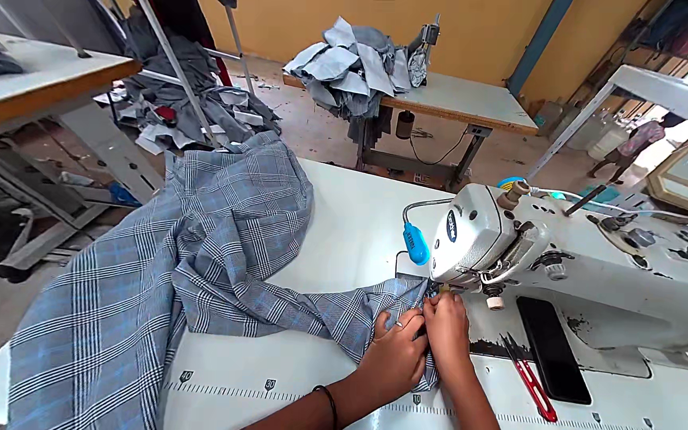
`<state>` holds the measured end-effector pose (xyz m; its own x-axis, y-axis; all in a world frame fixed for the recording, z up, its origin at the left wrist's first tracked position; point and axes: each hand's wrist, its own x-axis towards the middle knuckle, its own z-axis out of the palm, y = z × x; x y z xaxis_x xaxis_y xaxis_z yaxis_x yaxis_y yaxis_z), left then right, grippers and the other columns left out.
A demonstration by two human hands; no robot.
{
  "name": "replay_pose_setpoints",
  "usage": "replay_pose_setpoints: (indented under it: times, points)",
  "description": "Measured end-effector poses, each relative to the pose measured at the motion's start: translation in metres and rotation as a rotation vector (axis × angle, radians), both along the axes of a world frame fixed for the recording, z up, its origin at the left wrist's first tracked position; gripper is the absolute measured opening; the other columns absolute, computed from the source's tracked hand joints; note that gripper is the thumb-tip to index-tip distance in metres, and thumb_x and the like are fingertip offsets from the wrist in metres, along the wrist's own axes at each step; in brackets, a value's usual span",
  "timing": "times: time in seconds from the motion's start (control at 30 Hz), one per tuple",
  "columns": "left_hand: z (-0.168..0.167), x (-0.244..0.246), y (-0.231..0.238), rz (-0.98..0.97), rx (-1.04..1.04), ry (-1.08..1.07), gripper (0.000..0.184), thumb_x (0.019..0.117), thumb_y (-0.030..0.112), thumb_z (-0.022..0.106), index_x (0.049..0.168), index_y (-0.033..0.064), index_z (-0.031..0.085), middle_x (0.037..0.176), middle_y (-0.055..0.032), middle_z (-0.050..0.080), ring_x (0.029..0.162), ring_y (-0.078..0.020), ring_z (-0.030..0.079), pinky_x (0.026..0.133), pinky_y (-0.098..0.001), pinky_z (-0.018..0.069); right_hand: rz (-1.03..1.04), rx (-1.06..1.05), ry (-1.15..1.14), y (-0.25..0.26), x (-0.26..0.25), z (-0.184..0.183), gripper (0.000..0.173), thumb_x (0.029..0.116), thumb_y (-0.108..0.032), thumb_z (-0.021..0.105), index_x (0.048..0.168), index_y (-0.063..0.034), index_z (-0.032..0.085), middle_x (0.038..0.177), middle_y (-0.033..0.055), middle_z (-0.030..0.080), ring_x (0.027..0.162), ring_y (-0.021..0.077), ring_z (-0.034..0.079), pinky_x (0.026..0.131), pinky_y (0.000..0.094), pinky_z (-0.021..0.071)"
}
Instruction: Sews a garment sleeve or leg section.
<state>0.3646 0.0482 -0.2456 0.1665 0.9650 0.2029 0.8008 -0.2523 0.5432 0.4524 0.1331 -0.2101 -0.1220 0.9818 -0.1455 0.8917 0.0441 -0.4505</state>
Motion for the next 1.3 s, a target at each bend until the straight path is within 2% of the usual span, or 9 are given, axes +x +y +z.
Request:
replay_pose_setpoints:
  times: [0.13, 0.27, 0.47, 0.57, 0.67, 0.87, 1.13, 1.2, 1.3]
  points:
    - [-0.001, 0.001, 0.000, -0.005, 0.006, 0.006, 0.028, 0.0960, 0.012, 0.053, 0.114, 0.0062, 0.073, 0.136, -0.0126, 0.065, 0.141, -0.0316, 0.050, 0.107, -0.0711, 0.0296, 0.019, 0.082, 0.010, 0.001, 0.004, -0.005, 0.018, 0.0964, -0.007, 0.064, 0.103, 0.0090, 0.070, 0.106, 0.0255, 0.067, 0.103, 0.0376, 0.067, 0.091, 0.0484, 0.0528]
    - [0.000, 0.001, 0.001, -0.012, -0.007, -0.007, 0.027, 0.0968, 0.013, 0.053, 0.113, 0.0042, 0.073, 0.136, -0.0143, 0.064, 0.142, -0.0324, 0.048, 0.108, -0.0716, 0.0288, 0.153, 0.185, -0.062, -0.001, 0.007, -0.012, 0.017, 0.0968, 0.000, 0.060, 0.105, 0.0119, 0.069, 0.110, 0.0282, 0.067, 0.108, 0.0402, 0.067, 0.094, 0.0474, 0.0535]
    - [0.002, -0.005, 0.000, -0.059, -0.076, -0.049, 0.027, 0.0984, 0.013, 0.051, 0.108, 0.0004, 0.073, 0.136, -0.0185, 0.062, 0.145, -0.0348, 0.045, 0.110, -0.0725, 0.0245, 0.314, 0.268, 0.234, -0.014, 0.033, -0.029, 0.027, 0.0918, 0.003, 0.057, 0.112, 0.0081, 0.075, 0.106, 0.0266, 0.067, 0.103, 0.0395, 0.064, 0.094, 0.0467, 0.0522]
    - [0.002, -0.009, -0.002, -0.080, -0.057, -0.037, 0.026, 0.0975, 0.012, 0.053, 0.110, 0.0020, 0.074, 0.136, -0.0173, 0.063, 0.143, -0.0352, 0.047, 0.107, -0.0729, 0.0278, 0.336, 0.336, 0.324, -0.029, 0.044, -0.043, 0.035, 0.0881, 0.003, 0.053, 0.116, 0.0040, 0.075, 0.116, 0.0233, 0.067, 0.108, 0.0436, 0.061, 0.087, 0.0581, 0.0491]
    - [-0.001, -0.011, -0.004, -0.076, 0.001, -0.012, 0.029, 0.0975, 0.013, 0.053, 0.118, 0.0080, 0.073, 0.135, -0.0142, 0.065, 0.140, -0.0340, 0.051, 0.105, -0.0722, 0.0319, 0.363, 0.447, 0.244, -0.044, 0.049, -0.049, 0.042, 0.0877, 0.004, 0.052, 0.124, -0.0009, 0.072, 0.126, 0.0165, 0.070, 0.113, 0.0424, 0.065, 0.084, 0.0590, 0.0527]
    - [-0.005, -0.013, -0.001, -0.065, 0.052, 0.029, 0.035, 0.0964, 0.015, 0.051, 0.124, 0.0153, 0.073, 0.130, -0.0126, 0.067, 0.135, -0.0334, 0.056, 0.101, -0.0711, 0.0350, 0.269, 0.495, 0.158, -0.055, 0.045, -0.048, 0.043, 0.0867, 0.011, 0.056, 0.128, 0.0057, 0.066, 0.125, 0.0182, 0.071, 0.111, 0.0402, 0.069, 0.091, 0.0534, 0.0552]
    - [-0.008, -0.022, 0.021, -0.069, 0.004, 0.027, 0.038, 0.0992, 0.015, 0.047, 0.126, 0.0151, 0.073, 0.135, -0.0124, 0.065, 0.137, -0.0312, 0.053, 0.107, -0.0719, 0.0272, 0.281, 0.390, 0.181, -0.038, 0.041, -0.049, 0.043, 0.0918, 0.009, 0.056, 0.134, 0.0050, 0.062, 0.129, 0.0202, 0.068, 0.120, 0.0411, 0.065, 0.101, 0.0519, 0.0519]
    - [-0.011, -0.024, 0.019, -0.074, 0.101, 0.020, 0.033, 0.0965, 0.012, 0.051, 0.119, 0.0114, 0.076, 0.128, -0.0125, 0.069, 0.129, -0.0319, 0.060, 0.104, -0.0718, 0.0317, 0.347, 0.381, 0.321, -0.042, 0.054, -0.054, 0.045, 0.0900, 0.013, 0.050, 0.132, 0.0046, 0.064, 0.132, 0.0192, 0.067, 0.126, 0.0402, 0.062, 0.106, 0.0527, 0.0487]
    - [-0.018, -0.026, 0.011, -0.064, 0.299, 0.052, 0.020, 0.0911, 0.009, 0.057, 0.095, 0.0085, 0.077, 0.111, -0.0081, 0.075, 0.110, -0.0256, 0.071, 0.097, -0.0654, 0.0420, 0.457, 0.413, 0.437, -0.056, 0.072, -0.061, 0.044, 0.0794, 0.008, 0.048, 0.114, 0.0025, 0.073, 0.134, 0.0206, 0.066, 0.129, 0.0404, 0.060, 0.105, 0.0550, 0.0485]
